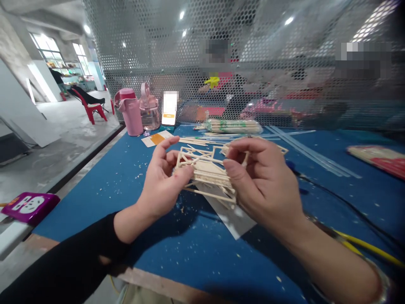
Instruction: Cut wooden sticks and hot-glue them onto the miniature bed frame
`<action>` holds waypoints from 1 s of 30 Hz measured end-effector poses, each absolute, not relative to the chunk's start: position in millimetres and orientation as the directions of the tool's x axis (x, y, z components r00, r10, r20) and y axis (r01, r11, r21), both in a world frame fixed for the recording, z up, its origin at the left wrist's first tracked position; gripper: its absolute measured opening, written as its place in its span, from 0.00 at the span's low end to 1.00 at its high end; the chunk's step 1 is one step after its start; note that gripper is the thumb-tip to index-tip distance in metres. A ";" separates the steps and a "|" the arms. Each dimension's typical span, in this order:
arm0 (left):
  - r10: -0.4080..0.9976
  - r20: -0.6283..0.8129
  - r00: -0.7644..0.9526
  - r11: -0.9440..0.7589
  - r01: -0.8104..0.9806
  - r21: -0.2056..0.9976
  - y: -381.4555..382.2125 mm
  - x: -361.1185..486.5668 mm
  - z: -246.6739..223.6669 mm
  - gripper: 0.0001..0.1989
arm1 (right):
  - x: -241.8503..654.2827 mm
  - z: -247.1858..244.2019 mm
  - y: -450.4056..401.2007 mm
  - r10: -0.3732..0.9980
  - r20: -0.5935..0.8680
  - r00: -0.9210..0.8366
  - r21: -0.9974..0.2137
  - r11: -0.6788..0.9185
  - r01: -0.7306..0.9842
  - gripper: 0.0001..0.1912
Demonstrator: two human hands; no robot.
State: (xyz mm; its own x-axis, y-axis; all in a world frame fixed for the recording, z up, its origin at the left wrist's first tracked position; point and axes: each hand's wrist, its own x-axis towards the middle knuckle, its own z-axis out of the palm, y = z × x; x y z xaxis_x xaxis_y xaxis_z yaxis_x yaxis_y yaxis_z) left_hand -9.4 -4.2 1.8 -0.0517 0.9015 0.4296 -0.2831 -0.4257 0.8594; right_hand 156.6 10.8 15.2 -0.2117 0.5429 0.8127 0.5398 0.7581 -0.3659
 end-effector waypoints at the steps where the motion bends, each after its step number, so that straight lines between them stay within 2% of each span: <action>1: 0.898 0.435 -0.060 -0.435 -0.268 0.860 -3.9 -9.4 1.5 0.24 | 156.7 15.4 10.9 0.538 0.815 -0.216 -0.359 0.760 0.542 0.10; 9: 0.887 0.451 -0.101 -0.461 -0.249 0.852 -3.7 -8.0 1.1 0.23 | 158.0 14.5 12.3 0.547 0.811 -0.206 -0.351 0.738 0.576 0.10; 23: 0.890 0.451 -0.065 -0.449 -0.285 0.847 -3.4 -9.2 -0.3 0.26 | 157.3 15.3 10.4 0.551 0.803 -0.227 -0.364 0.755 0.545 0.11; 30: 0.890 0.448 -0.085 -0.444 -0.390 0.807 -2.3 -8.9 -0.3 0.24 | 157.5 14.5 12.2 0.541 0.809 -0.229 -0.367 0.770 0.522 0.11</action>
